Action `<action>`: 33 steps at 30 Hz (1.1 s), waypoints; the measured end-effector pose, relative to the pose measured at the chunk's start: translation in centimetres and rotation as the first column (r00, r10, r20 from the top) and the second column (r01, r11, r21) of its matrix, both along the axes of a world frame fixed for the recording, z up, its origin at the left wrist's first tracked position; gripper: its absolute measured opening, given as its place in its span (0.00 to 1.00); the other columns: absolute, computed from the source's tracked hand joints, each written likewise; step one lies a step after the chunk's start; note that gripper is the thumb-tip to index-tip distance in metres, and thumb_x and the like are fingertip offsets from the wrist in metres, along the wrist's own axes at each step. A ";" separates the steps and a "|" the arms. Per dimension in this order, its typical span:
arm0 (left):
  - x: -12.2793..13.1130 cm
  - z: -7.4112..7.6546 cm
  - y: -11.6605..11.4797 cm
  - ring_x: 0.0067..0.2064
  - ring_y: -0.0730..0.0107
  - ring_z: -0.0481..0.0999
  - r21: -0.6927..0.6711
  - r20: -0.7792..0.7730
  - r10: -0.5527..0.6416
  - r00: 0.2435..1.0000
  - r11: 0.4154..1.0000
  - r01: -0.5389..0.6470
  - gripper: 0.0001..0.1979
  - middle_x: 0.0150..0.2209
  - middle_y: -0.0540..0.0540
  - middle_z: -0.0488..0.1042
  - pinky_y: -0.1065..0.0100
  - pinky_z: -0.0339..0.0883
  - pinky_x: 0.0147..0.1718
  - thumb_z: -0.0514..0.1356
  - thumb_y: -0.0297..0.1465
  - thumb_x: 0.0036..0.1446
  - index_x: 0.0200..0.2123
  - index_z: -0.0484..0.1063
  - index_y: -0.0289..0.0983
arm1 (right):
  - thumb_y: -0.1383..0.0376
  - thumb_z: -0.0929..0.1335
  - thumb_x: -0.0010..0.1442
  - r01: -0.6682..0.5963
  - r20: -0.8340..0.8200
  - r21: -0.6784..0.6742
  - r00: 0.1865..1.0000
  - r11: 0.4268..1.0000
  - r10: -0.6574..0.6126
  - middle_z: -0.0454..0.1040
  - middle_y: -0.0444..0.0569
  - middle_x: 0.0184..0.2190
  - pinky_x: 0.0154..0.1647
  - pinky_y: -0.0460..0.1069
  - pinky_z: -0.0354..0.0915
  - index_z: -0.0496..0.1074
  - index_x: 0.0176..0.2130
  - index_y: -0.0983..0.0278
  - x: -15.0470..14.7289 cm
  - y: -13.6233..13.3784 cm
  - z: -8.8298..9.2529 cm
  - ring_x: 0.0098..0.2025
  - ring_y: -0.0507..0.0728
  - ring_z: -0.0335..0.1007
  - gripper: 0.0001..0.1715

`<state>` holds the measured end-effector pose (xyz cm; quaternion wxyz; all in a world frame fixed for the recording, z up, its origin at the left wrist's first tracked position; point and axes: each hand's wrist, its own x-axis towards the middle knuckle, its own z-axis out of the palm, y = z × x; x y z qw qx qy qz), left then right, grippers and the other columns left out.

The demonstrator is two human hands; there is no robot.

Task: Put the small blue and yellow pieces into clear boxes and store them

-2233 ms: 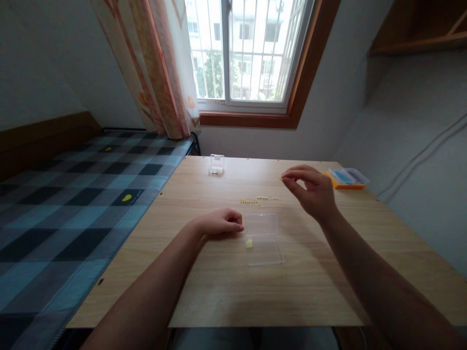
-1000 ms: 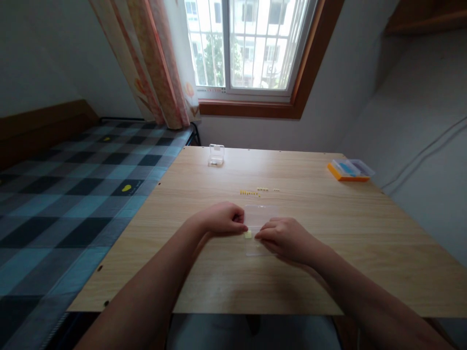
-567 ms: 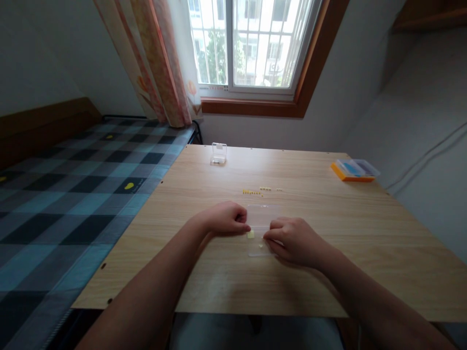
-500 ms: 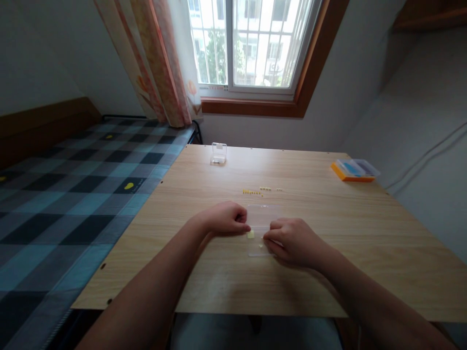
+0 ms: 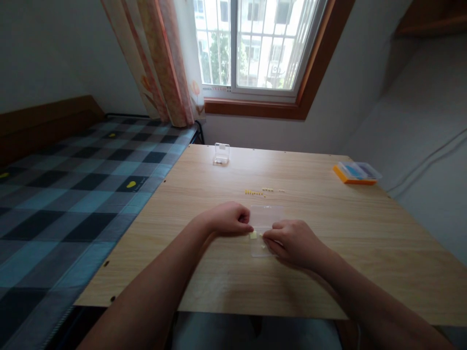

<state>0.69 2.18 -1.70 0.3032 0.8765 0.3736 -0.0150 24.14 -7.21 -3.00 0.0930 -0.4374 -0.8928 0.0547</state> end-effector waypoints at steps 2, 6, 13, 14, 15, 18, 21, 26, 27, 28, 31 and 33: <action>0.0 0.0 0.0 0.26 0.71 0.63 0.005 0.000 0.002 1.000 1.000 -0.002 0.14 0.24 0.52 0.71 0.66 0.50 0.26 0.62 0.43 0.53 0.26 0.70 0.39 | 0.64 0.64 0.68 0.007 0.002 0.005 1.000 1.000 -0.007 0.78 0.44 0.30 0.31 0.50 0.45 0.78 0.33 0.60 -0.1 0.0 -0.1 0.28 0.51 0.64 0.15; 0.1 0.1 -0.1 0.27 0.71 0.64 0.000 -0.006 0.000 1.000 1.000 0.000 0.14 0.25 0.52 0.71 0.67 0.52 0.26 0.62 0.43 0.53 0.27 0.70 0.39 | 0.64 0.64 0.68 0.030 0.001 0.020 1.000 0.999 -0.030 0.79 0.45 0.30 0.32 0.50 0.46 0.78 0.33 0.60 -0.3 0.0 -0.3 0.29 0.52 0.66 0.15; 0.1 0.2 -0.2 0.27 0.71 0.65 0.002 -0.006 0.004 1.000 1.000 -0.004 0.14 0.25 0.52 0.71 0.66 0.52 0.26 0.62 0.43 0.53 0.27 0.70 0.39 | 0.64 0.63 0.69 0.018 -0.002 -0.011 1.000 1.000 -0.018 0.79 0.45 0.30 0.31 0.50 0.46 0.77 0.33 0.60 -0.4 -0.1 -0.3 0.28 0.51 0.66 0.16; 0.1 0.2 -0.2 0.27 0.71 0.65 -0.001 -0.008 0.005 1.000 1.000 -0.005 0.14 0.25 0.52 0.71 0.66 0.52 0.26 0.62 0.43 0.54 0.26 0.70 0.39 | 0.64 0.63 0.69 0.016 -0.002 -0.011 1.000 1.000 -0.016 0.79 0.45 0.30 0.31 0.50 0.46 0.78 0.33 0.60 -0.4 -0.1 -0.3 0.28 0.51 0.66 0.16; 0.1 0.3 -0.2 0.27 0.71 0.65 -0.003 -0.012 0.007 1.000 1.000 -0.007 0.13 0.25 0.52 0.71 0.66 0.52 0.26 0.62 0.43 0.54 0.26 0.70 0.39 | 0.64 0.63 0.69 0.016 -0.002 -0.010 1.000 1.000 -0.016 0.79 0.45 0.30 0.31 0.50 0.46 0.78 0.34 0.60 -0.4 0.0 -0.4 0.28 0.51 0.66 0.16; 0.1 0.4 -0.2 0.27 0.70 0.65 -0.004 -0.019 0.015 1.000 1.000 -0.015 0.13 0.25 0.52 0.71 0.66 0.52 0.26 0.62 0.42 0.53 0.26 0.70 0.39 | 0.63 0.64 0.69 0.015 -0.003 -0.013 1.000 1.000 -0.015 0.79 0.45 0.31 0.31 0.50 0.46 0.79 0.36 0.59 -0.5 0.0 -0.5 0.29 0.51 0.67 0.15; 0.1 0.4 -0.3 0.28 0.70 0.65 -0.003 -0.014 0.009 1.000 1.000 -0.009 0.13 0.25 0.52 0.72 0.66 0.53 0.27 0.62 0.42 0.53 0.27 0.71 0.39 | 0.63 0.64 0.69 0.016 -0.006 -0.015 1.000 1.000 -0.016 0.80 0.45 0.31 0.31 0.50 0.47 0.79 0.36 0.59 -0.6 0.0 -0.5 0.29 0.51 0.67 0.15; 0.1 0.2 -0.3 0.27 0.70 0.65 0.018 -0.009 0.005 1.000 1.000 -0.005 0.13 0.25 0.51 0.71 0.66 0.52 0.27 0.62 0.42 0.53 0.27 0.71 0.39 | 0.63 0.64 0.69 0.017 -0.017 -0.005 1.000 1.000 -0.017 0.80 0.45 0.30 0.31 0.49 0.47 0.79 0.37 0.59 -0.6 0.0 -0.5 0.28 0.51 0.67 0.15; 0.1 0.2 -0.2 0.27 0.70 0.65 0.019 -0.009 0.006 1.000 1.000 -0.005 0.13 0.25 0.51 0.71 0.66 0.52 0.27 0.62 0.43 0.53 0.27 0.71 0.39 | 0.63 0.64 0.69 0.017 -0.021 -0.005 1.000 1.000 -0.017 0.80 0.45 0.30 0.31 0.49 0.48 0.80 0.37 0.59 -0.6 -0.1 -0.5 0.28 0.51 0.67 0.15; 0.1 0.2 -0.2 0.27 0.70 0.65 0.019 -0.009 0.006 1.000 1.000 -0.006 0.13 0.25 0.52 0.71 0.66 0.52 0.26 0.62 0.43 0.53 0.26 0.70 0.39 | 0.63 0.64 0.69 0.016 -0.024 -0.005 1.000 1.000 -0.016 0.80 0.45 0.30 0.31 0.49 0.48 0.80 0.37 0.59 -0.6 -0.1 -0.5 0.28 0.51 0.67 0.15; 0.1 0.2 -0.2 0.27 0.71 0.65 0.015 -0.009 0.009 1.000 1.000 -0.009 0.14 0.25 0.52 0.71 0.66 0.52 0.26 0.62 0.43 0.53 0.26 0.69 0.39 | 0.63 0.64 0.69 0.016 -0.025 -0.008 1.000 1.000 -0.016 0.80 0.45 0.31 0.31 0.49 0.48 0.80 0.38 0.58 -0.6 0.0 -0.5 0.28 0.51 0.67 0.15; 0.1 0.2 -0.2 0.27 0.71 0.65 0.014 -0.009 0.008 1.000 1.000 -0.008 0.14 0.25 0.52 0.71 0.66 0.52 0.26 0.62 0.43 0.53 0.26 0.69 0.39 | 0.63 0.64 0.69 0.017 -0.022 -0.009 1.000 1.000 -0.017 0.80 0.45 0.31 0.31 0.50 0.48 0.80 0.38 0.58 -0.6 0.0 -0.5 0.29 0.51 0.67 0.14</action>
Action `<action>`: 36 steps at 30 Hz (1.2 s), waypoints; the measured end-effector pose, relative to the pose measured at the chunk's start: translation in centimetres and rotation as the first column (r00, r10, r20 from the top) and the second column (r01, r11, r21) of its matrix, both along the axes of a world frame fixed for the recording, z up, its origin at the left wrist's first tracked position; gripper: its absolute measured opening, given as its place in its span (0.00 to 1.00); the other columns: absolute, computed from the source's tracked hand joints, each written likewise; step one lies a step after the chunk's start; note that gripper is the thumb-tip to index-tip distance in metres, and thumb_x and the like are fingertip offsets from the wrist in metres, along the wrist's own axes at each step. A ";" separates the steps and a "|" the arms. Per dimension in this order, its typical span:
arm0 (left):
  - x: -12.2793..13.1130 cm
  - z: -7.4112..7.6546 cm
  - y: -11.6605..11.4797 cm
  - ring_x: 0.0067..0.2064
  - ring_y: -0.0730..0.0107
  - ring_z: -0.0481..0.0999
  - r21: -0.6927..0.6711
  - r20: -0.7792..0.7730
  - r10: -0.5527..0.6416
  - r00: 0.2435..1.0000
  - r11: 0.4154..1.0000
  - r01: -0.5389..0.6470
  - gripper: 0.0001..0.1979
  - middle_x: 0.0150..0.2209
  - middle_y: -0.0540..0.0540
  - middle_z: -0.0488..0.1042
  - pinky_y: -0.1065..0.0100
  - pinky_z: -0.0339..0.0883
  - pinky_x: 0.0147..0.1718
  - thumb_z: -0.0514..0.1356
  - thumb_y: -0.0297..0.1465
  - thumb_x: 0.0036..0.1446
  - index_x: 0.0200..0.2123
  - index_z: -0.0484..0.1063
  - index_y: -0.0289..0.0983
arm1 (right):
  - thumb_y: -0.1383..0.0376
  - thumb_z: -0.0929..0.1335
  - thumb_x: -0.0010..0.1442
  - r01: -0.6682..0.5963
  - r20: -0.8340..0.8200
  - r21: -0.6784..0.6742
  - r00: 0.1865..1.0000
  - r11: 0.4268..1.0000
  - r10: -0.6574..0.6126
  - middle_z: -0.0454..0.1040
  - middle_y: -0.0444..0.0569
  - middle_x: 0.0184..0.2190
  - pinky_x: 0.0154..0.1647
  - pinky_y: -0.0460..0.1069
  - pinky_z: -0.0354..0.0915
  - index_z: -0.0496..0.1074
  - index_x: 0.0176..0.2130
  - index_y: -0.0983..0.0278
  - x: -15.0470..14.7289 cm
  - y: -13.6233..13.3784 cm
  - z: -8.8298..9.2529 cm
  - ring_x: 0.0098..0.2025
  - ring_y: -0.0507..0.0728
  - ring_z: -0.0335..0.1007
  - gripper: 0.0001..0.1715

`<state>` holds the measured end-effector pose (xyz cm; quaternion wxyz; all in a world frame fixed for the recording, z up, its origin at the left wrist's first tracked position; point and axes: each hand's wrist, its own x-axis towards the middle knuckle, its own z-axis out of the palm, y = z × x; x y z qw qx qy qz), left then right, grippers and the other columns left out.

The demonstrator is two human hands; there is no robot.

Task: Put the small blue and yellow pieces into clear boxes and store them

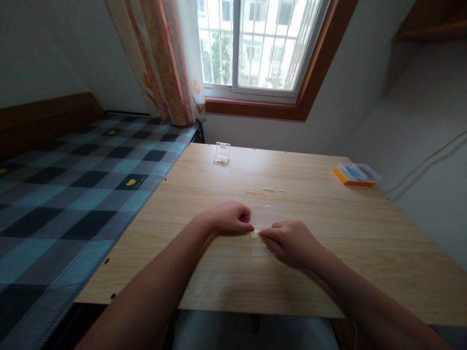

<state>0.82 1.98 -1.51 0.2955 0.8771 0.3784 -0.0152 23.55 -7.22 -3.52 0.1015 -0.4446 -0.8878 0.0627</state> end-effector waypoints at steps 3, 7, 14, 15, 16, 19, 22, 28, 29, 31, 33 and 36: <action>0.0 0.0 0.0 0.27 0.71 0.64 0.001 0.007 -0.007 1.000 1.000 0.007 0.14 0.25 0.52 0.71 0.66 0.52 0.25 0.62 0.43 0.53 0.27 0.70 0.39 | 0.64 0.64 0.69 -0.005 -0.002 0.000 1.000 1.000 0.005 0.80 0.44 0.31 0.32 0.50 0.48 0.79 0.37 0.58 0.0 0.0 0.0 0.29 0.51 0.67 0.14; -0.1 0.0 0.0 0.27 0.71 0.64 -0.012 0.010 -0.006 1.000 1.000 0.006 0.13 0.25 0.52 0.71 0.66 0.52 0.26 0.62 0.42 0.54 0.27 0.70 0.39 | 0.64 0.64 0.69 -0.015 -0.007 -0.010 1.000 1.000 0.015 0.79 0.44 0.30 0.32 0.50 0.48 0.78 0.35 0.59 0.0 0.0 0.1 0.29 0.51 0.67 0.15; 0.0 0.1 0.0 0.27 0.70 0.65 -0.027 0.004 0.001 1.000 1.000 0.000 0.13 0.25 0.52 0.71 0.66 0.52 0.26 0.62 0.42 0.53 0.26 0.70 0.39 | 0.64 0.64 0.69 -0.013 -0.004 -0.014 1.000 1.000 0.013 0.78 0.44 0.30 0.31 0.49 0.46 0.78 0.34 0.60 0.1 0.1 0.1 0.28 0.51 0.65 0.15; 0.0 0.1 0.0 0.27 0.70 0.64 -0.025 0.003 0.001 1.000 1.000 -0.001 0.13 0.25 0.52 0.71 0.66 0.51 0.26 0.62 0.42 0.53 0.26 0.69 0.39 | 0.64 0.64 0.69 -0.013 -0.004 -0.013 1.000 1.000 0.013 0.78 0.44 0.30 0.31 0.49 0.46 0.78 0.34 0.60 0.1 0.1 0.1 0.28 0.51 0.64 0.15; 0.0 0.1 0.0 0.27 0.70 0.64 -0.022 0.004 0.001 1.000 1.000 0.000 0.13 0.25 0.52 0.71 0.66 0.51 0.26 0.62 0.42 0.53 0.26 0.69 0.39 | 0.64 0.64 0.69 -0.013 -0.003 -0.012 1.000 1.000 0.013 0.78 0.44 0.30 0.31 0.50 0.45 0.78 0.34 0.60 0.1 0.0 0.0 0.28 0.50 0.64 0.14; 0.0 0.1 0.0 0.27 0.71 0.64 -0.017 0.005 -0.003 1.000 1.000 0.003 0.13 0.24 0.52 0.71 0.66 0.51 0.26 0.61 0.42 0.53 0.26 0.69 0.39 | 0.64 0.64 0.69 -0.009 0.003 -0.012 1.000 1.000 0.009 0.77 0.44 0.30 0.30 0.50 0.44 0.77 0.34 0.60 0.0 0.0 0.0 0.27 0.50 0.63 0.14; 0.0 0.1 0.0 0.27 0.71 0.64 -0.015 -0.002 -0.004 1.000 1.000 0.003 0.13 0.24 0.52 0.70 0.66 0.51 0.26 0.62 0.42 0.53 0.26 0.70 0.39 | 0.64 0.64 0.69 -0.006 0.006 -0.013 1.000 1.000 0.006 0.77 0.44 0.29 0.30 0.50 0.44 0.77 0.33 0.60 -0.1 0.0 0.0 0.27 0.50 0.63 0.15; 0.1 0.0 0.1 0.27 0.70 0.64 0.011 -0.004 -0.005 1.000 1.000 0.006 0.14 0.24 0.52 0.71 0.66 0.51 0.26 0.62 0.43 0.53 0.26 0.70 0.39 | 0.64 0.63 0.70 -0.013 -0.003 -0.013 1.000 1.000 0.013 0.77 0.45 0.30 0.31 0.50 0.45 0.77 0.34 0.60 -0.1 0.1 0.0 0.27 0.50 0.63 0.16; 0.1 0.0 0.1 0.27 0.70 0.64 0.015 -0.004 -0.004 1.000 1.000 0.004 0.14 0.24 0.52 0.71 0.66 0.51 0.26 0.62 0.43 0.53 0.25 0.69 0.39 | 0.64 0.63 0.70 -0.012 -0.003 -0.013 1.000 1.000 0.012 0.77 0.45 0.30 0.31 0.50 0.45 0.78 0.34 0.60 0.0 0.1 -0.1 0.27 0.50 0.62 0.16; 0.1 -0.1 0.1 0.27 0.70 0.64 0.017 -0.002 -0.002 1.000 1.000 0.002 0.14 0.24 0.52 0.71 0.66 0.51 0.26 0.62 0.43 0.53 0.25 0.69 0.39 | 0.64 0.63 0.70 -0.010 -0.002 -0.010 1.000 1.000 0.010 0.77 0.44 0.29 0.31 0.50 0.45 0.78 0.34 0.60 0.0 0.1 -0.1 0.27 0.50 0.62 0.16; 0.0 -0.2 0.1 0.26 0.71 0.64 0.013 0.004 -0.003 1.000 1.000 0.003 0.14 0.24 0.52 0.71 0.66 0.51 0.26 0.62 0.43 0.53 0.25 0.69 0.39 | 0.63 0.63 0.70 -0.007 -0.004 -0.007 1.000 1.000 0.007 0.77 0.44 0.29 0.31 0.50 0.45 0.78 0.35 0.60 0.0 0.1 -0.1 0.27 0.50 0.61 0.16; 0.0 -0.2 0.2 0.26 0.72 0.64 -0.001 0.009 -0.011 1.000 1.000 0.011 0.14 0.24 0.52 0.70 0.66 0.51 0.25 0.62 0.43 0.53 0.25 0.68 0.39 | 0.64 0.64 0.70 -0.005 -0.011 -0.011 1.000 1.000 0.004 0.77 0.44 0.29 0.31 0.49 0.45 0.78 0.35 0.60 -0.1 0.1 -0.2 0.27 0.50 0.62 0.15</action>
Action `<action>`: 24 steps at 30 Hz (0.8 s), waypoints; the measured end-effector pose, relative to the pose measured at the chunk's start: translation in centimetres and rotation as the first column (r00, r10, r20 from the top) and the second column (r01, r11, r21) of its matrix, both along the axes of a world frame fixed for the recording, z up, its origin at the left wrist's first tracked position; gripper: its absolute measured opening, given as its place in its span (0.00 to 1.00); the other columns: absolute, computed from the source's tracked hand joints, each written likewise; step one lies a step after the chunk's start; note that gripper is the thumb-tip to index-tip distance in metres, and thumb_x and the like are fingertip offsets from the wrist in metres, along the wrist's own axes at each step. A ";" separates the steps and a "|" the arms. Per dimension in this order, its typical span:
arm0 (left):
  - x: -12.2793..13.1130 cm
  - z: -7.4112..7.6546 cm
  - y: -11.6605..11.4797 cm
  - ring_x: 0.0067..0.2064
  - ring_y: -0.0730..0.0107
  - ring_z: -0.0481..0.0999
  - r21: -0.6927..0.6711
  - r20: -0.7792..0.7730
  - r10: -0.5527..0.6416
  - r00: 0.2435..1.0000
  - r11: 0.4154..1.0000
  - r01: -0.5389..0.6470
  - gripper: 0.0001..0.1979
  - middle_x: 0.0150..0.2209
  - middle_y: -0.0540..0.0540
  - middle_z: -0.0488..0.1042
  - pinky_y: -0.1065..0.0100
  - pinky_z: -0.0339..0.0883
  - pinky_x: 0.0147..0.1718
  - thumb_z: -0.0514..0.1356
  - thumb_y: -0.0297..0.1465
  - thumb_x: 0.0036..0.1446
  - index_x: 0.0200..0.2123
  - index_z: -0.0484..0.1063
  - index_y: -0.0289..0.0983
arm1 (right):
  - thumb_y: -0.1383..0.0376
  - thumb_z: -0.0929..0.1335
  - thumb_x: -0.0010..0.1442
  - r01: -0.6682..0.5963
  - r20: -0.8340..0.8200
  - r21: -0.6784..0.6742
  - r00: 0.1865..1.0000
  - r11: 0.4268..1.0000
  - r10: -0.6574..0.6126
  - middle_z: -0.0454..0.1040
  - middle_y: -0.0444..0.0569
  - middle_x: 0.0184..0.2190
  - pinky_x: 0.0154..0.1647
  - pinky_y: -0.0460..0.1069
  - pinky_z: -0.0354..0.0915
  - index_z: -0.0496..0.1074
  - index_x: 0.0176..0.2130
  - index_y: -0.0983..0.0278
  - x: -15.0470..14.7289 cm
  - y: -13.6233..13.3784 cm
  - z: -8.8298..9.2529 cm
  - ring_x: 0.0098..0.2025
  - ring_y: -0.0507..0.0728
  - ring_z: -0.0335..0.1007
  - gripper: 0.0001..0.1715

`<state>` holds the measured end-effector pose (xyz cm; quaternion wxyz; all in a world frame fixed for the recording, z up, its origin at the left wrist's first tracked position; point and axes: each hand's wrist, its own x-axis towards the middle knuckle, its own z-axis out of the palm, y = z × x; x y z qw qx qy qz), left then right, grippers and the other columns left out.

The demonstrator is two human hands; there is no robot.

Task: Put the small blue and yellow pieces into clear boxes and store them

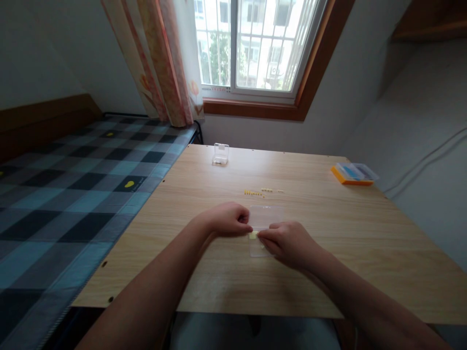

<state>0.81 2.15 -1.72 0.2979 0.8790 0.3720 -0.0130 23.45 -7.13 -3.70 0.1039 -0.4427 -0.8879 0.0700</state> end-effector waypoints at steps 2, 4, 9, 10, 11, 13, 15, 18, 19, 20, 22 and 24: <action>0.0 0.0 0.0 0.26 0.72 0.63 -0.006 -0.001 -0.001 1.000 1.000 0.001 0.14 0.24 0.52 0.70 0.66 0.51 0.25 0.61 0.42 0.53 0.25 0.68 0.39 | 0.64 0.64 0.69 0.001 -0.010 -0.003 1.000 1.000 -0.001 0.77 0.44 0.30 0.31 0.49 0.46 0.78 0.34 0.60 0.0 0.0 0.0 0.27 0.50 0.63 0.15; -0.1 0.1 0.0 0.26 0.72 0.63 -0.005 -0.004 0.006 1.000 1.000 -0.006 0.13 0.24 0.52 0.70 0.66 0.50 0.25 0.62 0.42 0.53 0.25 0.68 0.39 | 0.65 0.64 0.69 0.000 -0.030 -0.017 1.000 1.000 -0.001 0.78 0.45 0.30 0.31 0.49 0.48 0.77 0.33 0.61 0.2 0.0 0.2 0.28 0.50 0.65 0.16; 0.0 0.3 -0.1 0.26 0.71 0.63 -0.020 -0.002 0.002 1.000 1.000 -0.002 0.13 0.24 0.52 0.71 0.66 0.50 0.25 0.61 0.42 0.53 0.26 0.69 0.39 | 0.69 0.65 0.64 -0.108 -0.113 -0.111 0.989 0.988 0.096 0.78 0.45 0.30 0.32 0.47 0.53 0.79 0.35 0.61 1.3 0.1 1.0 0.29 0.51 0.68 0.12; 0.0 0.3 -0.1 0.26 0.71 0.63 -0.025 -0.005 0.000 1.000 1.000 0.000 0.13 0.24 0.52 0.71 0.66 0.51 0.25 0.61 0.43 0.53 0.26 0.70 0.39 | 0.69 0.66 0.63 -0.146 -0.125 -0.127 0.984 0.981 0.130 0.78 0.44 0.29 0.32 0.47 0.54 0.80 0.36 0.61 1.5 0.1 1.2 0.29 0.50 0.68 0.12; 0.0 0.3 -0.1 0.26 0.71 0.63 -0.027 -0.009 0.000 1.000 1.000 0.000 0.13 0.24 0.52 0.71 0.66 0.51 0.25 0.61 0.43 0.53 0.26 0.69 0.39 | 0.69 0.66 0.63 -0.181 -0.133 -0.140 0.978 0.974 0.163 0.77 0.44 0.29 0.31 0.47 0.54 0.80 0.36 0.61 1.7 0.2 1.2 0.28 0.50 0.68 0.12; 0.1 0.3 -0.1 0.26 0.71 0.63 -0.021 -0.015 0.005 1.000 1.000 -0.006 0.14 0.24 0.52 0.71 0.66 0.50 0.26 0.61 0.43 0.53 0.26 0.69 0.39 | 0.69 0.67 0.62 -0.233 -0.142 -0.149 0.967 0.961 0.212 0.77 0.44 0.28 0.31 0.47 0.54 0.80 0.35 0.61 1.9 0.2 1.3 0.27 0.49 0.67 0.11; 0.1 0.2 -0.1 0.26 0.72 0.62 -0.011 -0.014 0.012 1.000 1.000 -0.012 0.14 0.24 0.53 0.70 0.66 0.50 0.26 0.61 0.43 0.53 0.25 0.68 0.39 | 0.69 0.67 0.61 -0.256 -0.137 -0.147 0.962 0.955 0.237 0.77 0.44 0.28 0.30 0.48 0.53 0.80 0.35 0.61 1.9 0.2 1.1 0.26 0.49 0.66 0.11; 0.0 0.1 -0.1 0.26 0.72 0.63 -0.010 -0.013 0.018 1.000 1.000 -0.018 0.14 0.24 0.53 0.70 0.66 0.50 0.25 0.61 0.43 0.53 0.26 0.69 0.39 | 0.69 0.66 0.62 -0.254 -0.116 -0.139 0.964 0.957 0.239 0.76 0.44 0.27 0.30 0.48 0.52 0.80 0.33 0.61 1.6 0.2 0.9 0.26 0.49 0.65 0.11; 0.0 0.1 -0.1 0.26 0.71 0.63 -0.011 -0.014 0.020 1.000 1.000 -0.020 0.14 0.24 0.53 0.71 0.66 0.50 0.25 0.61 0.43 0.53 0.26 0.69 0.39 | 0.69 0.66 0.62 -0.249 -0.107 -0.135 0.966 0.959 0.236 0.76 0.44 0.27 0.30 0.48 0.52 0.79 0.33 0.62 1.5 0.2 0.9 0.26 0.49 0.65 0.11; 0.0 0.1 -0.1 0.26 0.71 0.63 -0.011 -0.016 0.022 1.000 1.000 -0.022 0.14 0.24 0.53 0.71 0.66 0.50 0.25 0.61 0.43 0.53 0.26 0.70 0.39 | 0.69 0.66 0.62 -0.243 -0.098 -0.131 0.968 0.961 0.232 0.75 0.44 0.26 0.30 0.48 0.52 0.78 0.32 0.62 1.4 0.2 0.9 0.26 0.49 0.64 0.11; 0.0 0.2 -0.1 0.26 0.71 0.63 -0.013 -0.021 0.023 1.000 1.000 -0.023 0.14 0.24 0.52 0.71 0.66 0.51 0.25 0.61 0.43 0.53 0.26 0.70 0.39 | 0.69 0.66 0.63 -0.227 -0.085 -0.122 0.972 0.966 0.218 0.74 0.44 0.26 0.30 0.48 0.51 0.78 0.31 0.62 1.4 0.2 0.8 0.26 0.49 0.64 0.12; 0.1 0.3 -0.1 0.27 0.71 0.63 -0.017 -0.023 0.021 1.000 1.000 -0.021 0.14 0.24 0.52 0.71 0.66 0.51 0.25 0.61 0.43 0.52 0.26 0.70 0.39 | 0.69 0.65 0.64 -0.205 -0.083 -0.113 0.977 0.972 0.196 0.74 0.44 0.27 0.30 0.48 0.51 0.77 0.32 0.62 1.4 0.2 0.8 0.26 0.50 0.64 0.12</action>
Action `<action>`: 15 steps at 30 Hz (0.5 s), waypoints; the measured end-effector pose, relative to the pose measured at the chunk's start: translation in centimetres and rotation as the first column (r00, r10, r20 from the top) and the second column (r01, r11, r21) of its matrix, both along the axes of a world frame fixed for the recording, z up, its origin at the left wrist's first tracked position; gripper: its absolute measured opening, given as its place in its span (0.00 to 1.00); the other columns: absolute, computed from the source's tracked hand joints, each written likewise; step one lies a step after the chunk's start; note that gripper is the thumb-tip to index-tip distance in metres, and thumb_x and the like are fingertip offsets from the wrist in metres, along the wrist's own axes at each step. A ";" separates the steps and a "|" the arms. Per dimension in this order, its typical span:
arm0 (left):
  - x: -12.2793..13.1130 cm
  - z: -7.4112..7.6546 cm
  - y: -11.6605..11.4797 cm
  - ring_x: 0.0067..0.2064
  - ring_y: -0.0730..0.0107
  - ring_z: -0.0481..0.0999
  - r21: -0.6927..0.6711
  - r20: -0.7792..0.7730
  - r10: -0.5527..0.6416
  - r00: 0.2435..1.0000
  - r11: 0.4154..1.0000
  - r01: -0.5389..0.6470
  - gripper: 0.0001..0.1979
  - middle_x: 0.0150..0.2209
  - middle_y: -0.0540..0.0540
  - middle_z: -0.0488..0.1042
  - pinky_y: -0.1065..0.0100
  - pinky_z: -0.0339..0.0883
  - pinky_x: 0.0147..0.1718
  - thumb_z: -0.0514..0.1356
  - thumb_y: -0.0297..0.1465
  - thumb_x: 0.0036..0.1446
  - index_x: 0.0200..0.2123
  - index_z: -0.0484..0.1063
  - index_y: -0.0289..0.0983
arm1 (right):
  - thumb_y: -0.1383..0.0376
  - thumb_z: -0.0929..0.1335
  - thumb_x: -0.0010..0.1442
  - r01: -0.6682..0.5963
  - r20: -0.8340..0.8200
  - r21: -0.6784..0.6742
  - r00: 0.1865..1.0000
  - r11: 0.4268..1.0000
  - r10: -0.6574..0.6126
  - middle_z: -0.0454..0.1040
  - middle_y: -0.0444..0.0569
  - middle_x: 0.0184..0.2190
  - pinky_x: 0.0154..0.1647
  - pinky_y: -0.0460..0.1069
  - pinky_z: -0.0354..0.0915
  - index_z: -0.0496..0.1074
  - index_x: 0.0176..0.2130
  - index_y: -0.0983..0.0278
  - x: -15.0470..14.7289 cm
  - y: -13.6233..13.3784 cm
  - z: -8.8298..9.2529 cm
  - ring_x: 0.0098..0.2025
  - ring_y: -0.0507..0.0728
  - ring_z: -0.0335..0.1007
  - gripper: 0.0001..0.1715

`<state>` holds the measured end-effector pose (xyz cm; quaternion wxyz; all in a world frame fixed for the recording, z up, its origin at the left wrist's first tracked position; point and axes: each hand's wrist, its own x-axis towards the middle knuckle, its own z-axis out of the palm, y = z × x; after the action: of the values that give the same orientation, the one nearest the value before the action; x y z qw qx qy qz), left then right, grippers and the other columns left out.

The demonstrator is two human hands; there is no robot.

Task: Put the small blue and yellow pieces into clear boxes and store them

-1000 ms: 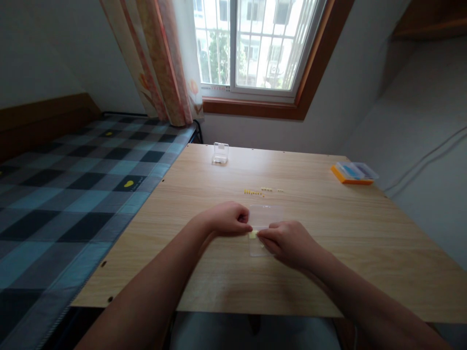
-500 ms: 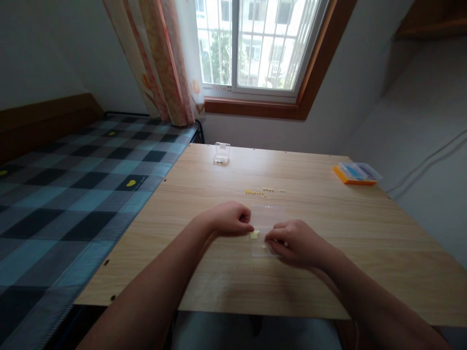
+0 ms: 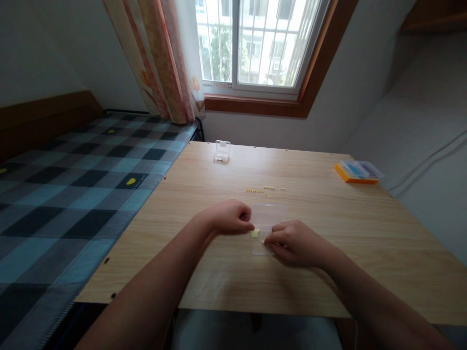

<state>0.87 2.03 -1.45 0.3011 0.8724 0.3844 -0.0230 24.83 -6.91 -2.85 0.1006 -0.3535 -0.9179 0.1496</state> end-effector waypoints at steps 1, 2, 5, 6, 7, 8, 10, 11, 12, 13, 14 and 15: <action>0.0 0.0 0.0 0.27 0.71 0.64 -0.001 -0.001 -0.004 1.000 1.000 0.004 0.14 0.24 0.52 0.71 0.66 0.51 0.26 0.61 0.43 0.53 0.26 0.70 0.39 | 0.69 0.65 0.64 0.014 -0.003 0.003 1.000 1.000 -0.014 0.74 0.44 0.27 0.30 0.48 0.51 0.77 0.32 0.62 0.0 0.0 0.0 0.27 0.50 0.64 0.12; 0.0 0.1 0.0 0.27 0.71 0.64 0.000 0.000 -0.008 1.000 1.000 0.008 0.13 0.24 0.52 0.71 0.66 0.51 0.26 0.61 0.43 0.53 0.26 0.70 0.39 | 0.69 0.65 0.64 0.027 -0.007 0.006 1.000 1.000 -0.027 0.74 0.44 0.27 0.30 0.48 0.51 0.77 0.33 0.62 0.0 0.0 0.0 0.27 0.50 0.64 0.12; 0.0 0.1 0.0 0.27 0.71 0.64 0.011 -0.002 -0.014 1.000 1.000 0.014 0.14 0.24 0.52 0.71 0.66 0.51 0.26 0.61 0.43 0.53 0.26 0.69 0.39 | 0.69 0.65 0.64 0.053 -0.020 0.003 0.998 0.999 -0.053 0.74 0.44 0.28 0.31 0.48 0.52 0.78 0.33 0.62 -0.1 0.0 0.0 0.28 0.50 0.64 0.12; 0.0 0.2 0.0 0.27 0.71 0.64 0.012 -0.004 -0.014 1.000 1.000 0.014 0.14 0.24 0.52 0.71 0.66 0.51 0.26 0.61 0.43 0.53 0.26 0.70 0.39 | 0.69 0.65 0.64 0.055 -0.021 0.002 0.998 0.998 -0.055 0.75 0.44 0.28 0.31 0.48 0.52 0.77 0.33 0.62 -0.1 0.0 0.0 0.28 0.50 0.64 0.12; 0.0 0.2 0.0 0.27 0.71 0.64 0.012 -0.004 -0.015 1.000 1.000 0.015 0.14 0.24 0.52 0.71 0.67 0.51 0.26 0.61 0.43 0.53 0.26 0.70 0.39 | 0.69 0.65 0.63 0.053 -0.017 0.001 0.998 0.999 -0.053 0.75 0.44 0.28 0.30 0.48 0.51 0.77 0.33 0.62 -0.1 0.0 0.0 0.27 0.50 0.64 0.12; 0.0 0.2 0.0 0.27 0.71 0.64 0.010 -0.002 -0.016 1.000 1.000 0.016 0.14 0.25 0.52 0.71 0.67 0.51 0.26 0.61 0.43 0.53 0.26 0.70 0.39 | 0.69 0.65 0.63 0.051 -0.010 0.003 0.999 0.999 -0.051 0.74 0.44 0.28 0.30 0.48 0.51 0.77 0.32 0.62 -0.2 0.0 0.0 0.27 0.50 0.64 0.11; 0.0 0.2 -0.1 0.27 0.71 0.64 0.007 -0.001 -0.017 1.000 1.000 0.017 0.13 0.25 0.52 0.72 0.67 0.51 0.26 0.61 0.43 0.53 0.26 0.70 0.39 | 0.69 0.65 0.63 0.049 0.006 0.006 0.999 0.999 -0.049 0.74 0.44 0.27 0.30 0.48 0.51 0.76 0.30 0.63 -0.3 0.0 -0.1 0.27 0.50 0.63 0.12; 0.1 0.2 -0.1 0.27 0.71 0.64 0.006 -0.001 -0.017 1.000 1.000 0.017 0.13 0.25 0.52 0.72 0.67 0.51 0.26 0.61 0.43 0.53 0.26 0.70 0.39 | 0.69 0.65 0.63 0.052 0.010 0.008 0.999 0.999 -0.052 0.74 0.44 0.27 0.30 0.48 0.51 0.75 0.30 0.63 -0.3 0.0 -0.1 0.27 0.50 0.64 0.12; 0.1 0.2 -0.1 0.27 0.71 0.64 0.006 -0.002 -0.015 1.000 1.000 0.015 0.13 0.25 0.52 0.72 0.66 0.51 0.26 0.61 0.43 0.53 0.26 0.70 0.39 | 0.69 0.65 0.64 0.055 0.010 0.010 0.998 0.998 -0.055 0.75 0.44 0.28 0.30 0.48 0.51 0.75 0.30 0.63 -0.3 0.0 -0.2 0.27 0.50 0.64 0.12; 0.1 0.2 -0.1 0.27 0.71 0.64 0.008 -0.003 -0.012 1.000 1.000 0.012 0.14 0.25 0.52 0.71 0.66 0.51 0.26 0.61 0.43 0.53 0.26 0.70 0.39 | 0.69 0.65 0.64 0.061 0.008 0.011 0.998 0.998 -0.062 0.75 0.44 0.28 0.31 0.48 0.51 0.76 0.31 0.62 -0.3 0.0 -0.2 0.28 0.50 0.65 0.12; 0.1 0.2 -0.1 0.27 0.71 0.64 0.011 -0.004 -0.009 1.000 1.000 0.009 0.14 0.25 0.52 0.71 0.66 0.51 0.25 0.61 0.43 0.53 0.26 0.69 0.39 | 0.69 0.65 0.65 0.069 0.004 0.012 0.998 0.998 -0.069 0.76 0.44 0.29 0.31 0.48 0.51 0.76 0.31 0.62 -0.4 0.1 -0.2 0.29 0.50 0.65 0.12; 0.1 0.1 -0.1 0.27 0.71 0.64 0.015 -0.004 -0.007 1.000 1.000 0.007 0.14 0.24 0.52 0.71 0.66 0.51 0.25 0.61 0.43 0.53 0.26 0.69 0.39 | 0.69 0.65 0.65 0.075 0.000 0.011 0.997 0.997 -0.075 0.76 0.45 0.30 0.31 0.48 0.52 0.76 0.32 0.62 -0.4 0.1 -0.3 0.29 0.50 0.66 0.12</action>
<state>0.93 1.91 -1.34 0.2938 0.8758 0.3822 -0.0230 24.47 -6.81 -3.12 0.1078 -0.3869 -0.9050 0.1404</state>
